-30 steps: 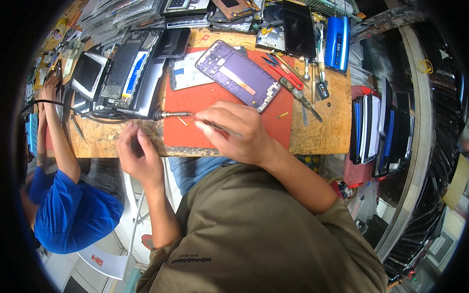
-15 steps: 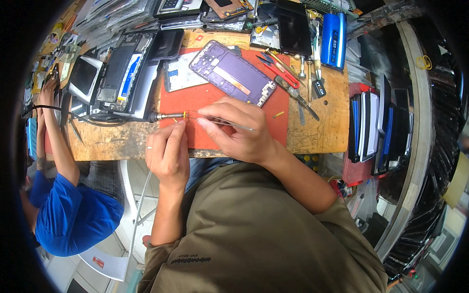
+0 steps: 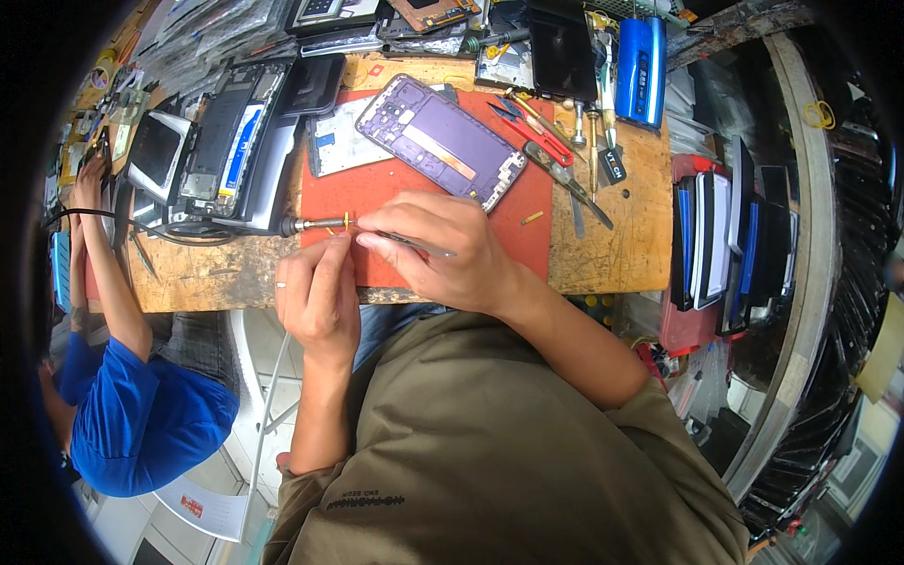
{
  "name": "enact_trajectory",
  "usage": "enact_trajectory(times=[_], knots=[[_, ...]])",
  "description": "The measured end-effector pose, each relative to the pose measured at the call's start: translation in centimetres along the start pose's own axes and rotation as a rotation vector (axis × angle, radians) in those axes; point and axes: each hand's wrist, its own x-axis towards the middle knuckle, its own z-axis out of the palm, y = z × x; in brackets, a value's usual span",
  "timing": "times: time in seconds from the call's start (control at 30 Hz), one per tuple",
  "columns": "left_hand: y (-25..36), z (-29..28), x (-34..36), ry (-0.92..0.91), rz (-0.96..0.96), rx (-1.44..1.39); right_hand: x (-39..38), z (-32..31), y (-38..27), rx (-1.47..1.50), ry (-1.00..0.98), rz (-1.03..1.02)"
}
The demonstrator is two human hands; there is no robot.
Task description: The person uses a soldering iron and tweezers to solder small electronic components on a workbench. They repeatedly pick up components, apply solder, and place them back on the table.
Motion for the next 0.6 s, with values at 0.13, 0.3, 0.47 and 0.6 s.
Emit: enact_trajectory(times=[0.13,0.3,0.47,0.6], knots=[[-0.06,0.13,-0.05,-0.001,-0.002,-0.003,0.12,-0.08,0.04,-0.010,-0.008,-0.005],[-0.03,0.04,-0.09,-0.013,-0.011,-0.004,0.24,0.03,0.23,-0.015,-0.005,-0.030],[-0.02,-0.08,-0.08,-0.024,-0.018,-0.012,0.20,0.07,0.24,-0.025,-0.009,-0.036],[-0.01,-0.10,-0.05,-0.027,-0.025,-0.006,0.23,0.07,0.21,-0.035,-0.014,-0.043]])
